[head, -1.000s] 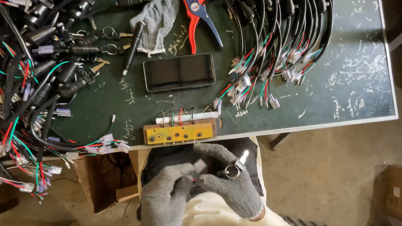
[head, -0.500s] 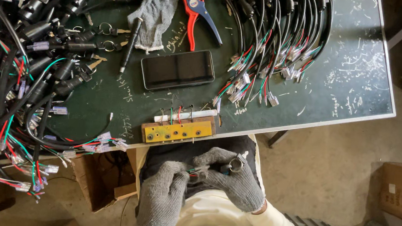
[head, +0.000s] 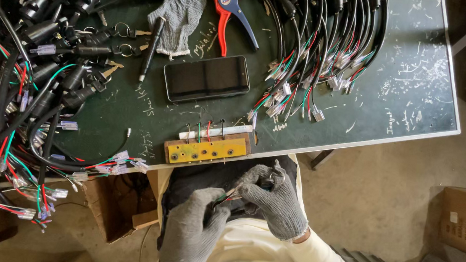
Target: The person repeatedly picks up wire harnesses, strips or prepares the ends, and inserts them into a yellow terminal block on the workbench. They handle multiple harnesses one at a time, occasionally using a small tool to assist with insertion or adjustment.
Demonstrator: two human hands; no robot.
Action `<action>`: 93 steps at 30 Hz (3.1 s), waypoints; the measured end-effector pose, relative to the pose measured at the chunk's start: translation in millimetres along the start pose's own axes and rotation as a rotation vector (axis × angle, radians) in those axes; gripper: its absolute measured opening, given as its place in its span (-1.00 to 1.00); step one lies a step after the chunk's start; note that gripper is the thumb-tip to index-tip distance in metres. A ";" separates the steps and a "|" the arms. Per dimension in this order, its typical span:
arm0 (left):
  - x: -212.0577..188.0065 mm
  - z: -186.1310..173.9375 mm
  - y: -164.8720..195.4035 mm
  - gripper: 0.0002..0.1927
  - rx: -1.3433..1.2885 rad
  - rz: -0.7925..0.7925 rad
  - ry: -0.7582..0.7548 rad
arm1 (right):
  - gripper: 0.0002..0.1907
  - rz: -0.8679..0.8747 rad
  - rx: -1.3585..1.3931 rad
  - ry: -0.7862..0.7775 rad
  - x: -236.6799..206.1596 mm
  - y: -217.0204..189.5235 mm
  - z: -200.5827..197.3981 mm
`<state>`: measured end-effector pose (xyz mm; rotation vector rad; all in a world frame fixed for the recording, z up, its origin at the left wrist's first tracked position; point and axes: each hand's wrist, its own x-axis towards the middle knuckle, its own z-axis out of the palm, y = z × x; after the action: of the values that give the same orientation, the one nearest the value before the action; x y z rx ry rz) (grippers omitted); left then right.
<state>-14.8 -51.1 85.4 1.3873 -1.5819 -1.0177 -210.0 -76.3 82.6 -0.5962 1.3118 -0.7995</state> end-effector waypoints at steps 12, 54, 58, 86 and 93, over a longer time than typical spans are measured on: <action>-7.2 8.8 -7.2 -0.87 -0.334 -0.439 0.032 | -0.86 -0.076 0.224 -0.167 2.3 -4.0 4.0; 1.1 11.8 5.7 -0.74 -0.168 -0.265 0.066 | -0.53 -0.381 -0.247 -0.150 0.9 24.0 10.8; 4.3 7.8 17.1 -0.79 -0.032 -0.310 0.053 | -0.74 -0.294 -0.172 -0.135 0.9 23.7 14.5; 3.9 7.3 18.3 -0.83 0.085 -0.123 0.036 | -0.83 -0.282 -0.221 -0.133 -1.2 23.0 2.9; -2.5 8.6 14.2 -0.86 0.128 0.049 0.088 | -0.85 -0.275 -0.217 -0.261 0.2 20.2 -2.0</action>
<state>-27.7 -46.9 95.3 1.4514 -1.6317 -0.8277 -208.5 -64.1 66.5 -1.0362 1.0958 -0.7755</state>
